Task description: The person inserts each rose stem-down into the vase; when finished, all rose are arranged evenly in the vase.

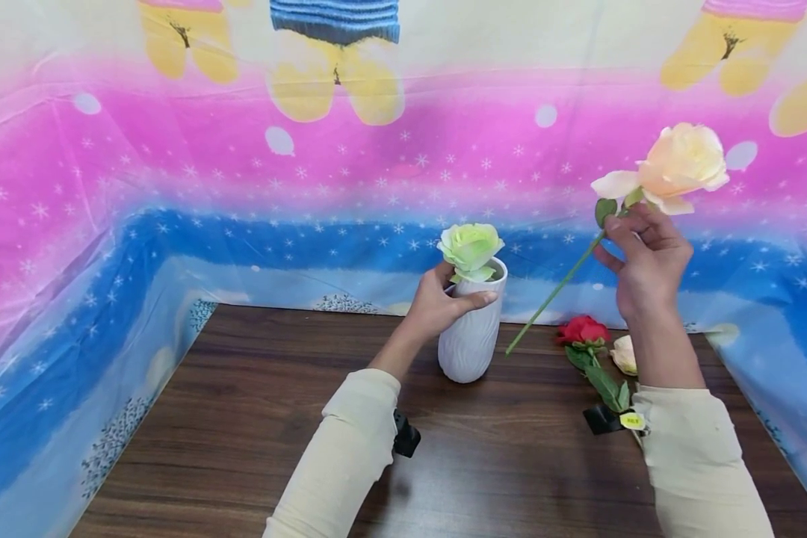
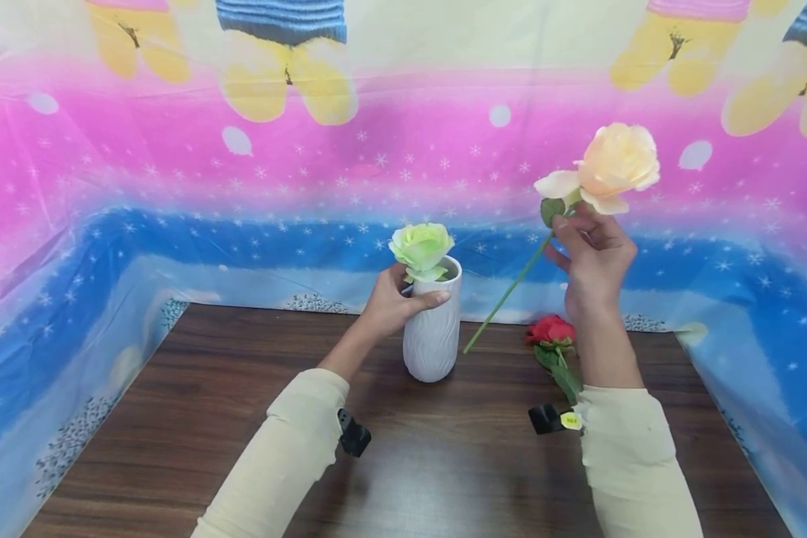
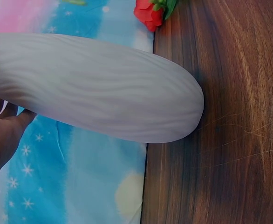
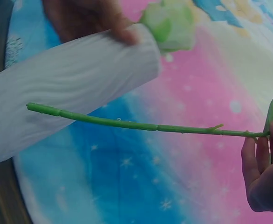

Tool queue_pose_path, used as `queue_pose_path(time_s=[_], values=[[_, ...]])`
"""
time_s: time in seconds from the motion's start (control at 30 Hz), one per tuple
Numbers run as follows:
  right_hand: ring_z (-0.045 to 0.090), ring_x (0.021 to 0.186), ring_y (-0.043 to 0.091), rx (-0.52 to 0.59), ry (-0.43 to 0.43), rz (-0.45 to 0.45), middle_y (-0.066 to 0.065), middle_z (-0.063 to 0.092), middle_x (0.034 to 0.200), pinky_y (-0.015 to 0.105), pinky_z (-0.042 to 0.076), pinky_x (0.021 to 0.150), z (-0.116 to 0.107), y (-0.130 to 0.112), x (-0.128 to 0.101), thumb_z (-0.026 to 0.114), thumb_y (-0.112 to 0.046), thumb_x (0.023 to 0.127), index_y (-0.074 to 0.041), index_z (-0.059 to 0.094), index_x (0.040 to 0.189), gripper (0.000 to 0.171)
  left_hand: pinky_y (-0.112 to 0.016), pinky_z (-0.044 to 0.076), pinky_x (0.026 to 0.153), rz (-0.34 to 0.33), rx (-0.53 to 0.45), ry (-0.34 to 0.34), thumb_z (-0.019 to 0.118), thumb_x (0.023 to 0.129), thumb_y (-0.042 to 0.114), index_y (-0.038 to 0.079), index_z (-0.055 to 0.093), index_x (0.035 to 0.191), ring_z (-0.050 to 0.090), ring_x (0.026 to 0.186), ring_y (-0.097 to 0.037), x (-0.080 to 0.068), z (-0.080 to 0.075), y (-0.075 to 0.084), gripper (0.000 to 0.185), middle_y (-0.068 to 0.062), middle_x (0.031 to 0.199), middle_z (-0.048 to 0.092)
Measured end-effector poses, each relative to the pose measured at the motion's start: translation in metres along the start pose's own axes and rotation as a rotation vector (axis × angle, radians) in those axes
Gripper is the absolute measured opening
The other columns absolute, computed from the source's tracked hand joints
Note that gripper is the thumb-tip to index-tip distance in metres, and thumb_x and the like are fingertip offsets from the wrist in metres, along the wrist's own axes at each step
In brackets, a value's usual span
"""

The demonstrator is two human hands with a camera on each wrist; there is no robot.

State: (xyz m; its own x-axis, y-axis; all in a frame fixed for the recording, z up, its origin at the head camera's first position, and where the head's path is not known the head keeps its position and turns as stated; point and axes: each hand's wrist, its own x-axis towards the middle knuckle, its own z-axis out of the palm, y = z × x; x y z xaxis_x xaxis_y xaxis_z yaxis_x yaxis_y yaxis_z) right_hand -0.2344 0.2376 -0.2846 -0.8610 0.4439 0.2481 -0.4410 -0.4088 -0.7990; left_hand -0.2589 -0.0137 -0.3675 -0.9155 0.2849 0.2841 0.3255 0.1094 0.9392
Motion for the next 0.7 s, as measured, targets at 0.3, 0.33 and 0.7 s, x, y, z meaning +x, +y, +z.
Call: queue_pose_path(time_s=[0.3,0.33,0.7], values=[[0.071,0.075,0.018,0.251,0.073,0.006,0.005,0.066,0.092,0.030,0.060,0.054,0.005,-0.022,0.010,0.077,0.005,0.085,-0.006,0.070,0.109,0.027,-0.047,0.053,0.107,0.002,-0.010,-0.003,0.081,0.087,0.016,0.015,0.054,0.142,0.061,0.131,-0.028,0.000,0.001,0.001,0.061,-0.009,0.141,0.061],[0.071,0.076,0.018,0.272,0.088,0.009,0.005,0.065,0.094,0.031,0.060,0.054,0.005,-0.024,0.012,0.077,0.004,0.085,-0.007,0.070,0.109,0.028,-0.047,0.053,0.107,0.001,-0.010,-0.004,0.081,0.087,0.016,0.015,0.054,0.142,0.061,0.131,-0.027,0.000,0.001,0.001,0.061,-0.009,0.141,0.061],[0.074,0.080,0.027,0.509,0.141,0.028,0.009,0.074,0.108,0.042,0.063,0.062,0.001,-0.047,0.023,0.076,0.005,0.086,-0.011,0.069,0.108,0.028,-0.047,0.052,0.108,-0.005,-0.011,-0.004,0.081,0.087,0.017,0.015,0.054,0.143,0.060,0.133,-0.028,0.000,0.001,0.002,0.062,-0.009,0.142,0.060]])
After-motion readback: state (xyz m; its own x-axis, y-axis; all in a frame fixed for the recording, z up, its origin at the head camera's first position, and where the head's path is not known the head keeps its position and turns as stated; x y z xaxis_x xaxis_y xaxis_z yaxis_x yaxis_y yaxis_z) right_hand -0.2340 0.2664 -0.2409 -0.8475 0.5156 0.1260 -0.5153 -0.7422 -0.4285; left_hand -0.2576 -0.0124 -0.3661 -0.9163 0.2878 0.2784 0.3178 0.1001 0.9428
